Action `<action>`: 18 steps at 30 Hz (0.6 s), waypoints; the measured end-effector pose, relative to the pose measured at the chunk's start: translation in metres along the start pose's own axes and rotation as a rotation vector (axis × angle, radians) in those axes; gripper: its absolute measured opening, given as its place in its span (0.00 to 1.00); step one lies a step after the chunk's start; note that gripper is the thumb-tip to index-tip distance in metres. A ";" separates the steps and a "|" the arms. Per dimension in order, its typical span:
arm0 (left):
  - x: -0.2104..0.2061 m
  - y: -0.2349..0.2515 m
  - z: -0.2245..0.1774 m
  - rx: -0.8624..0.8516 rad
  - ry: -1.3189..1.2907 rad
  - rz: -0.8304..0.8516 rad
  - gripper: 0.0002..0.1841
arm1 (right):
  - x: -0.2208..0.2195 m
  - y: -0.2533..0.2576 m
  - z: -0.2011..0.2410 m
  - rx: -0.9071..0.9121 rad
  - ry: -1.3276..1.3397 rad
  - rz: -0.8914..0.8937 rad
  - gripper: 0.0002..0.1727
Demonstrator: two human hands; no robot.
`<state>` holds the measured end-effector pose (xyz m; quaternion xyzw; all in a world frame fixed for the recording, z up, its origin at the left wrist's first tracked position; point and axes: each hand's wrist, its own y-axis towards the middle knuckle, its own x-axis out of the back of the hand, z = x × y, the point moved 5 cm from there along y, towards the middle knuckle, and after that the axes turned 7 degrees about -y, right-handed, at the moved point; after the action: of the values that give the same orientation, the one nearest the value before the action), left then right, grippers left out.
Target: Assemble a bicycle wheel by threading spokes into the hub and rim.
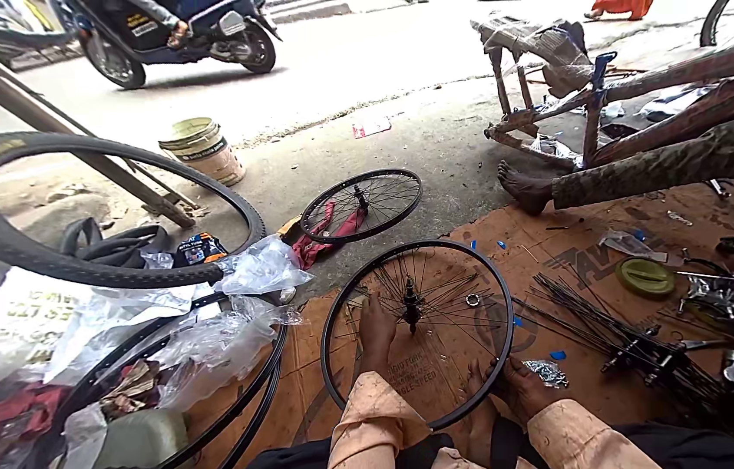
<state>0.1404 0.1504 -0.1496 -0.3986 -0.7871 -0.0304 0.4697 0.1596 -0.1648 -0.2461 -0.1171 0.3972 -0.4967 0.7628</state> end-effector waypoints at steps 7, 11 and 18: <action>-0.019 0.052 0.028 -0.177 0.168 0.138 0.27 | 0.001 0.002 -0.001 0.001 -0.008 0.004 0.11; -0.007 0.027 0.020 -0.049 0.284 0.088 0.19 | 0.003 0.002 -0.002 0.002 -0.023 0.005 0.12; -0.002 -0.012 0.009 0.167 0.421 0.193 0.17 | 0.001 0.001 0.000 0.016 -0.069 0.033 0.13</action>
<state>0.1264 0.1447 -0.1528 -0.4166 -0.6298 -0.0024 0.6556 0.1602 -0.1653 -0.2475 -0.1216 0.3684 -0.4830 0.7850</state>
